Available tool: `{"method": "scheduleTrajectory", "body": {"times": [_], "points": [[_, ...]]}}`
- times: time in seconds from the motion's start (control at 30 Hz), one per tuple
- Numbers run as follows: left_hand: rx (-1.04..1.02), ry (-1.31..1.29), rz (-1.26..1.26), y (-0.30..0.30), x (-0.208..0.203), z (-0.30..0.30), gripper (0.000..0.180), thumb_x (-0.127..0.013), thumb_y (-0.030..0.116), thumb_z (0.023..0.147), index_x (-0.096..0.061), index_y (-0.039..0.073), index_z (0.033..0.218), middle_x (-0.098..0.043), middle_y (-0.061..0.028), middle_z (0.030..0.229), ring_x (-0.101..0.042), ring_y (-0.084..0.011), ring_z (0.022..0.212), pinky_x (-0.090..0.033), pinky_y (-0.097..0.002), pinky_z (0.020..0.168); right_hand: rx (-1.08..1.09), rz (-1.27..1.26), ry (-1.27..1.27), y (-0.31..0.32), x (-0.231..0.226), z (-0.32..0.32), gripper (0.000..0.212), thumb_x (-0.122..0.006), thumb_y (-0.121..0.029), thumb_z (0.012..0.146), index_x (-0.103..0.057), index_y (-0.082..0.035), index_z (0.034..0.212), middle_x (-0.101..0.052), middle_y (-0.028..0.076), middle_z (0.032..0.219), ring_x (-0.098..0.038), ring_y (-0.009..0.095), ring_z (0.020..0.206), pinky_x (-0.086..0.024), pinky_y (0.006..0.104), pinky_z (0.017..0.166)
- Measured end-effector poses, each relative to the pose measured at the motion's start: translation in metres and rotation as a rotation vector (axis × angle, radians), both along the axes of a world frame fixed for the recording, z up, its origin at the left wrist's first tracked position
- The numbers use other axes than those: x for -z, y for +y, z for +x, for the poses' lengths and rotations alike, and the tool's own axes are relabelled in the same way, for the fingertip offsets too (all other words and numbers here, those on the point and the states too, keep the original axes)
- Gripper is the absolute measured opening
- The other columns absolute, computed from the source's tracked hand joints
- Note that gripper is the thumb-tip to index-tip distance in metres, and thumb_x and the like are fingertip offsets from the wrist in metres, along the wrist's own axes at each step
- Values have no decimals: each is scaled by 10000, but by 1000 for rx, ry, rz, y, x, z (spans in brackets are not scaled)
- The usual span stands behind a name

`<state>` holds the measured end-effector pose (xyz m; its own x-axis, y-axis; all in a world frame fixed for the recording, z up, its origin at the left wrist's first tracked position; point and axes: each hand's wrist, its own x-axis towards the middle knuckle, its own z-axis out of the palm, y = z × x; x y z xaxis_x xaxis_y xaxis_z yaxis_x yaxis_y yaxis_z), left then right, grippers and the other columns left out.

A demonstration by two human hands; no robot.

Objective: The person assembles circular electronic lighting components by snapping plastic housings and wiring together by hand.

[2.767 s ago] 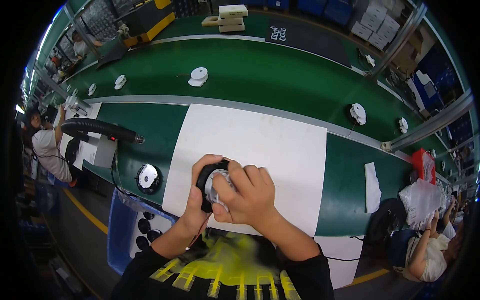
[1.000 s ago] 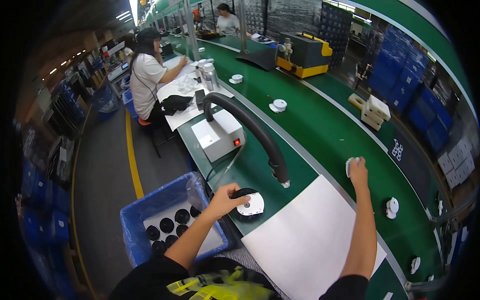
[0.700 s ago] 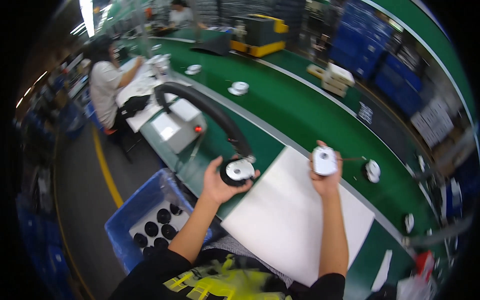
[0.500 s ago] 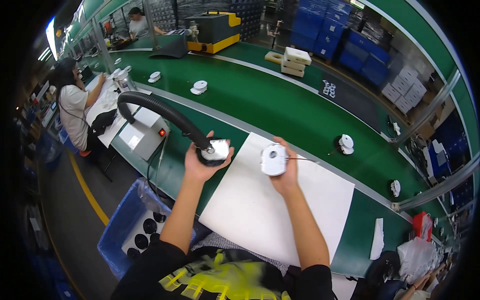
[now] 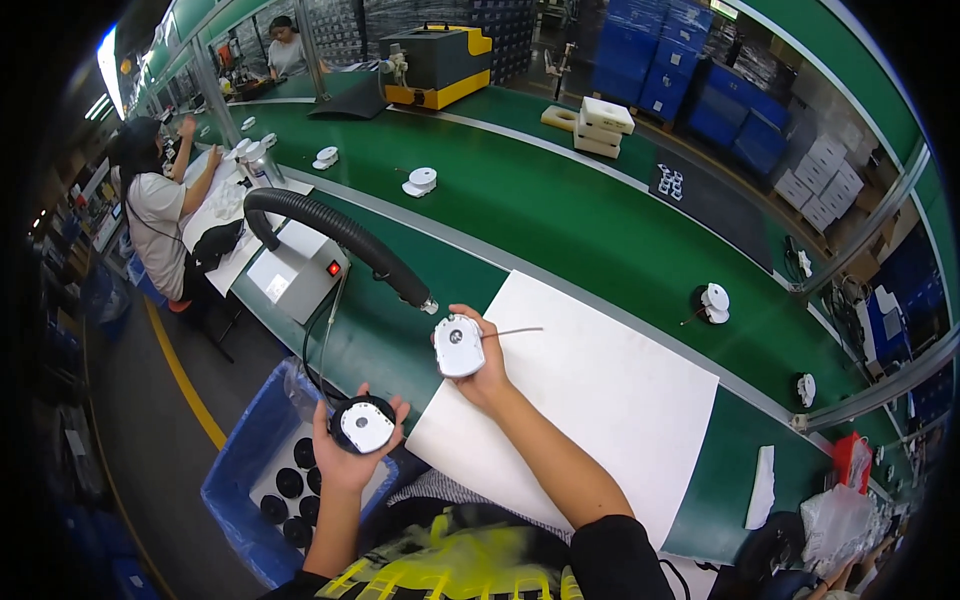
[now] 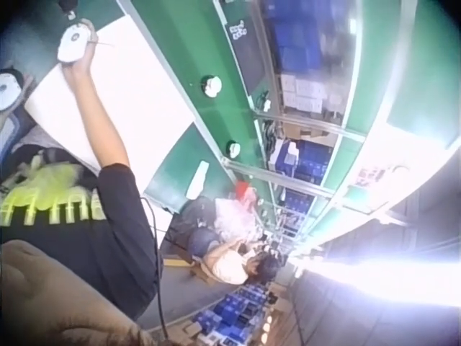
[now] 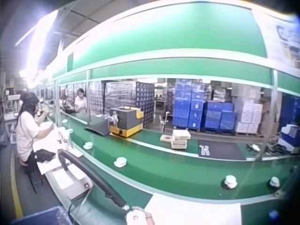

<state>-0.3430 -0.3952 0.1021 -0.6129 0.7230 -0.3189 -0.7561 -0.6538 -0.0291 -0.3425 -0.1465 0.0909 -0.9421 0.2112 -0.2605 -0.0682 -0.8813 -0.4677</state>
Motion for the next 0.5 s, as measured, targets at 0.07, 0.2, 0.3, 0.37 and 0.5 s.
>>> {"method": "scheduleTrajectory", "body": {"times": [0.07,0.2,0.3,0.37,0.5], "points": [[36,11,76,5,7,-10,564,-472,549,937,-482,207,1385,-437,-247,1420,-357,-473,1348,-407,-634,967,-80,-41,32,13,13,-9,381,-404,-468,933,-635,-216,1102,-650,125,872,-586,191,629,-373,268,450],[-108,106,-178,59,4,-38,482,-448,560,955,-528,262,1325,-492,-230,1331,-479,-431,1216,-427,-592,960,-356,-126,173,45,51,-20,434,-398,-499,919,-637,-167,1065,-640,174,876,-563,198,577,-286,237,383],[31,150,-112,95,6,-67,501,-442,554,955,-533,202,1300,-491,-256,1299,-451,-439,1236,-322,-636,1070,-196,-54,-73,34,13,20,451,-379,-488,956,-608,-160,1163,-632,180,874,-560,197,578,-303,235,393],[136,180,-14,121,12,-84,536,-400,561,954,-502,161,1296,-476,-269,1316,-438,-460,1249,-307,-617,1089,-82,16,-87,13,-36,56,453,-352,-488,979,-568,-180,1232,-621,191,882,-551,198,575,-311,235,400],[363,161,202,158,3,-77,584,-372,559,951,-480,189,1389,-461,-290,1354,-441,-440,1261,-454,-535,948,-52,-53,198,7,-60,113,473,-268,-489,1031,-421,-219,1387,-581,238,922,-530,202,594,-365,252,426]]}}
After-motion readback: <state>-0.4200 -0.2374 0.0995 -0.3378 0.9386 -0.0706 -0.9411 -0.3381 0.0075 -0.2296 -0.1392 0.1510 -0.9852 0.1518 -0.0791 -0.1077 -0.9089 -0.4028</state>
